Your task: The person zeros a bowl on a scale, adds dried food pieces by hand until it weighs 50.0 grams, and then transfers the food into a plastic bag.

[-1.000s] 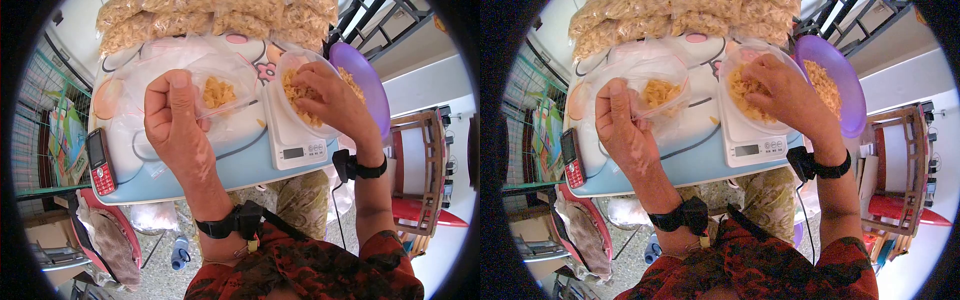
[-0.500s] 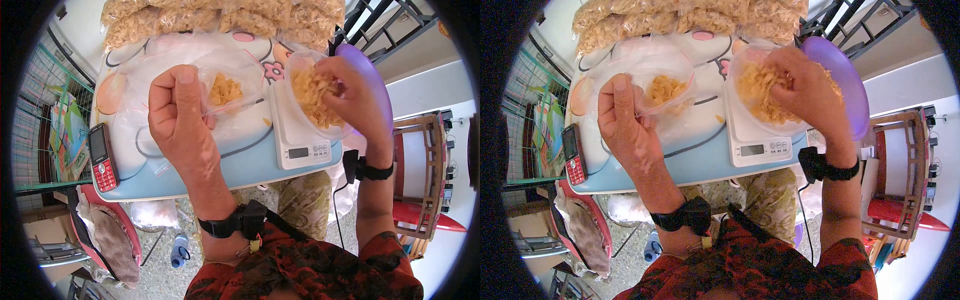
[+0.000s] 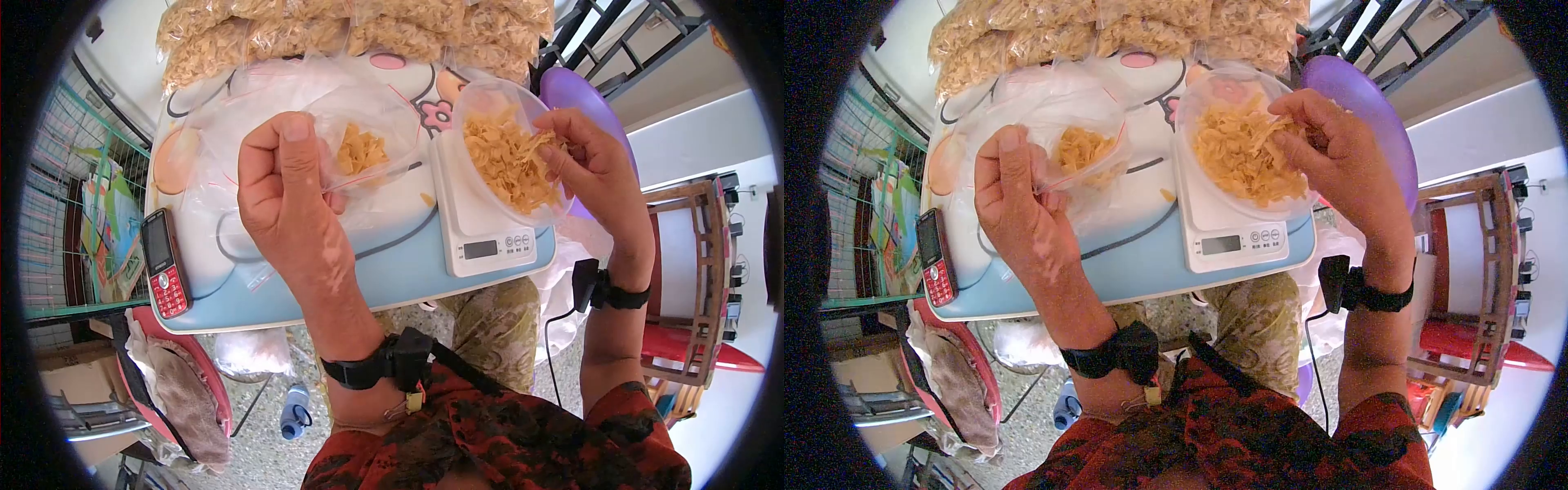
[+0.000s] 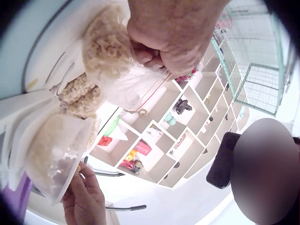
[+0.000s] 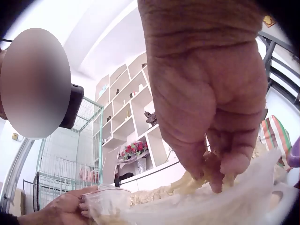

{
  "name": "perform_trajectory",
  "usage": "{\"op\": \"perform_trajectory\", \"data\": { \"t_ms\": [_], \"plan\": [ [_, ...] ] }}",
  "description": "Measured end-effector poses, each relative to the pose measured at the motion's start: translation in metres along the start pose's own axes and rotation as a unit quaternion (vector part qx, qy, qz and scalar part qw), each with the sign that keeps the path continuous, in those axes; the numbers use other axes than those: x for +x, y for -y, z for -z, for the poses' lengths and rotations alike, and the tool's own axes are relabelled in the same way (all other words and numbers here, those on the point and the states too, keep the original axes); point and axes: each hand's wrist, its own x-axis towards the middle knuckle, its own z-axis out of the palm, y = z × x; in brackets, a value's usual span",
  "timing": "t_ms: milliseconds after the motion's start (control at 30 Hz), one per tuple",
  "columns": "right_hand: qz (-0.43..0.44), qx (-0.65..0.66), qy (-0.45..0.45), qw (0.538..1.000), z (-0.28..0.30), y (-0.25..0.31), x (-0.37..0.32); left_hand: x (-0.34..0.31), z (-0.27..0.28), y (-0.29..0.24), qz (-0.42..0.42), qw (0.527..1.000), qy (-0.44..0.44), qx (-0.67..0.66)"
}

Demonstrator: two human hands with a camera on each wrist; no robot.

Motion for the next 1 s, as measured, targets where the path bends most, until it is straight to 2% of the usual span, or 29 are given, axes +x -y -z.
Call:
{"op": "perform_trajectory", "data": {
  "t_ms": [33, 133, 233, 333, 433, 633, 733, 833, 933, 1000],
  "plan": [
    [-0.006, 0.0, -0.003, 1.0, 0.0, 0.0, 0.0, 0.0, 0.0, 0.0, -0.001, 1.0, 0.005, -0.006],
    [0.069, -0.093, -0.029, 0.993, -0.003, -0.017, 0.004, -0.001, -0.002, 0.0, 0.005, 1.0, -0.004, -0.006],
    [0.051, -0.147, 0.008, 0.988, -0.004, -0.014, 0.002, -0.001, -0.001, 0.0, 0.004, 1.0, 0.004, -0.01],
    [0.093, -0.175, 0.031, 0.98, -0.004, -0.016, 0.001, -0.001, -0.002, 0.001, 0.0, 1.0, -0.004, 0.004],
    [0.129, -0.183, 0.042, 0.974, -0.004, -0.013, -0.002, -0.001, -0.002, 0.002, -0.004, 1.0, -0.006, 0.012],
    [0.143, -0.205, 0.046, 0.967, -0.013, -0.006, -0.003, 0.0, -0.001, 0.001, 0.001, 1.0, -0.003, 0.005],
    [0.177, -0.23, 0.024, 0.957, -0.02, -0.015, 0.002, 0.0, -0.001, 0.002, 0.0, 1.0, -0.002, 0.004],
    [0.156, -0.229, 0.038, 0.96, -0.022, -0.011, 0.008, 0.001, 0.0, 0.0, 0.002, 1.0, -0.004, 0.0],
    [0.135, -0.199, 0.013, 0.971, -0.024, -0.013, 0.01, 0.001, -0.001, -0.002, 0.009, 1.0, -0.021, 0.007],
    [0.16, -0.186, -0.01, 0.969, -0.02, -0.015, 0.012, 0.001, 0.0, -0.002, 0.009, 1.0, -0.02, 0.001]
  ]
}}
